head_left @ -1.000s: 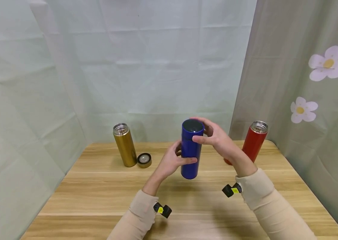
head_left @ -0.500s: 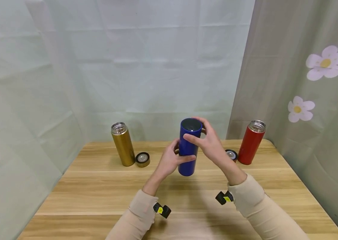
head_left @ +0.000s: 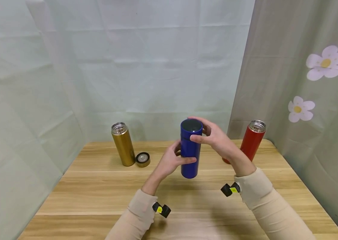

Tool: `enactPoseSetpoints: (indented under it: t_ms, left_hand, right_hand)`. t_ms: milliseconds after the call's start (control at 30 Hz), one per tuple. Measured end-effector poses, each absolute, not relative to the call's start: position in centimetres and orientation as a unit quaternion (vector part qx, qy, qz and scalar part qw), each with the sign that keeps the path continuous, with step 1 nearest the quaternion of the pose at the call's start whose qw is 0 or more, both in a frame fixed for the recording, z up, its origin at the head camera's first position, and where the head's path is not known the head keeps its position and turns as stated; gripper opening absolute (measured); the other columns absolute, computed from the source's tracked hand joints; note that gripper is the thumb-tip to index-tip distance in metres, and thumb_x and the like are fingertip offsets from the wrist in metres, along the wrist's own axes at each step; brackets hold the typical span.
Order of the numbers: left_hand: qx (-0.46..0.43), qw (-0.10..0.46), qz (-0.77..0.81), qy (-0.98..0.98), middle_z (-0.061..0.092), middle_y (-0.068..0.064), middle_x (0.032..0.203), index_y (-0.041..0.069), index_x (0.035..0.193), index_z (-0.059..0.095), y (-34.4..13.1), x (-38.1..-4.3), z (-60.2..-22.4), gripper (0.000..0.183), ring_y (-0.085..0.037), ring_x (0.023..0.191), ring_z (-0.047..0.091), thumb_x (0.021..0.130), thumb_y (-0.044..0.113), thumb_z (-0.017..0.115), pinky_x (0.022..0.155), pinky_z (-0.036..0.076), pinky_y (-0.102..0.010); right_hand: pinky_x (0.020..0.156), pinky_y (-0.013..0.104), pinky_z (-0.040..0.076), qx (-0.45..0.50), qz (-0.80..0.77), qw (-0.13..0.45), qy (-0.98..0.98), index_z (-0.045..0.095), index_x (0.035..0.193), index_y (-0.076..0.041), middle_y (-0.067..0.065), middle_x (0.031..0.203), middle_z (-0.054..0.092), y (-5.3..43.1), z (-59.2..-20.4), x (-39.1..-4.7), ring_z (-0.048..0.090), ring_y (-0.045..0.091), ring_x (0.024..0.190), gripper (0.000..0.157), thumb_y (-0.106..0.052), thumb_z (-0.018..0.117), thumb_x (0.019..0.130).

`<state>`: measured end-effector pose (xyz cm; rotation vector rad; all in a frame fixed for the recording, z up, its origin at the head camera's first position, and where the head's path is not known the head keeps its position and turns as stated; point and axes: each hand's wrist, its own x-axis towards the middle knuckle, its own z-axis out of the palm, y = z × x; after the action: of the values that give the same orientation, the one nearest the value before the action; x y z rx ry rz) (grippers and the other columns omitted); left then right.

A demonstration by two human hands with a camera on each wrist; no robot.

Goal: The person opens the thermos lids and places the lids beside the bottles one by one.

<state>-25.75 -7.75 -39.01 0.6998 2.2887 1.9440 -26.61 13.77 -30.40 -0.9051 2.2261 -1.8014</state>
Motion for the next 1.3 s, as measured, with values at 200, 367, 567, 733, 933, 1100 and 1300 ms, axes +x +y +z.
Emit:
enactPoseSetpoints:
  t_ms: [200, 367, 567, 733, 933, 1100, 1300]
  left_hand:
    - [0.206, 0.006, 0.637, 0.743, 0.062, -0.006, 0.138, 0.020, 0.154, 0.048, -7.7, -25.9, -39.3, 0.081, -0.028, 0.128, 0.060, 0.085, 0.037, 0.088, 0.108, 0.047, -0.057]
    - [0.180, -0.008, 0.636, 0.751, 0.062, -0.006, 0.138, 0.018, 0.151, 0.050, -7.7, -25.8, -39.4, 0.080, -0.030, 0.128, 0.060, 0.084, 0.041, 0.088, 0.106, 0.049, -0.057]
    - [0.182, -0.012, 0.628, 0.756, 0.062, -0.006, 0.138, 0.018, 0.151, 0.050, -7.6, -25.8, -39.4, 0.080, -0.029, 0.127, 0.060, 0.084, 0.039, 0.088, 0.106, 0.049, -0.057]
    - [0.210, 0.003, 0.632, 0.746, 0.063, -0.007, 0.137, 0.017, 0.154, 0.047, -7.7, -25.9, -39.5, 0.083, -0.027, 0.126, 0.061, 0.085, 0.036, 0.088, 0.108, 0.048, -0.056]
    - [0.219, 0.010, 0.634, 0.742, 0.062, -0.007, 0.138, 0.017, 0.155, 0.045, -7.6, -25.9, -39.5, 0.083, -0.026, 0.127, 0.060, 0.086, 0.035, 0.087, 0.109, 0.046, -0.056]
    - [0.195, -0.004, 0.645, 0.739, 0.061, -0.007, 0.140, 0.019, 0.155, 0.046, -7.6, -25.8, -39.4, 0.082, -0.029, 0.128, 0.060, 0.085, 0.036, 0.087, 0.107, 0.047, -0.058]
    - [0.176, -0.023, 0.648, 0.740, 0.062, -0.006, 0.139, 0.019, 0.153, 0.048, -7.6, -25.8, -39.4, 0.080, -0.028, 0.127, 0.060, 0.086, 0.038, 0.087, 0.107, 0.048, -0.057]
  right_hand:
    - [0.112, 0.073, 0.033, -0.262, -0.598, 0.025, 0.757, 0.035, 0.161, -0.025, 0.009, 0.158, 0.045, 12.8, -30.7, -26.1, 0.040, 0.041, 0.146, 0.082, -0.044, 0.076, 0.093]
    - [0.109, 0.071, 0.037, -0.209, -0.577, -0.040, 0.788, 0.036, 0.156, -0.015, 0.015, 0.151, 0.046, 11.5, -30.9, -25.6, 0.040, 0.043, 0.141, 0.087, -0.046, 0.082, 0.089]
    - [0.108, 0.070, 0.040, -0.212, -0.589, -0.028, 0.779, 0.036, 0.154, -0.014, 0.016, 0.149, 0.046, 11.7, -30.8, -25.7, 0.042, 0.043, 0.139, 0.082, -0.039, 0.081, 0.091]
    - [0.114, 0.068, 0.035, -0.273, -0.635, 0.047, 0.722, 0.039, 0.158, -0.016, 0.014, 0.153, 0.048, 12.9, -30.7, -26.3, 0.044, 0.040, 0.142, 0.073, -0.032, 0.075, 0.097]
    - [0.118, 0.067, 0.028, -0.304, -0.648, 0.090, 0.693, 0.034, 0.163, -0.019, 0.011, 0.159, 0.045, 13.5, -30.8, -26.6, 0.040, 0.035, 0.148, 0.076, -0.037, 0.071, 0.099]
    - [0.114, 0.071, 0.032, -0.280, -0.614, 0.048, 0.736, 0.027, 0.166, -0.025, 0.009, 0.164, 0.038, 13.1, -30.9, -26.3, 0.036, 0.040, 0.149, 0.088, -0.050, 0.073, 0.095]
    - [0.117, 0.064, 0.032, -0.235, -0.563, -0.056, 0.790, 0.031, 0.160, -0.014, 0.014, 0.158, 0.040, 11.6, -31.1, -25.8, 0.037, 0.038, 0.144, 0.101, -0.061, 0.079, 0.086]
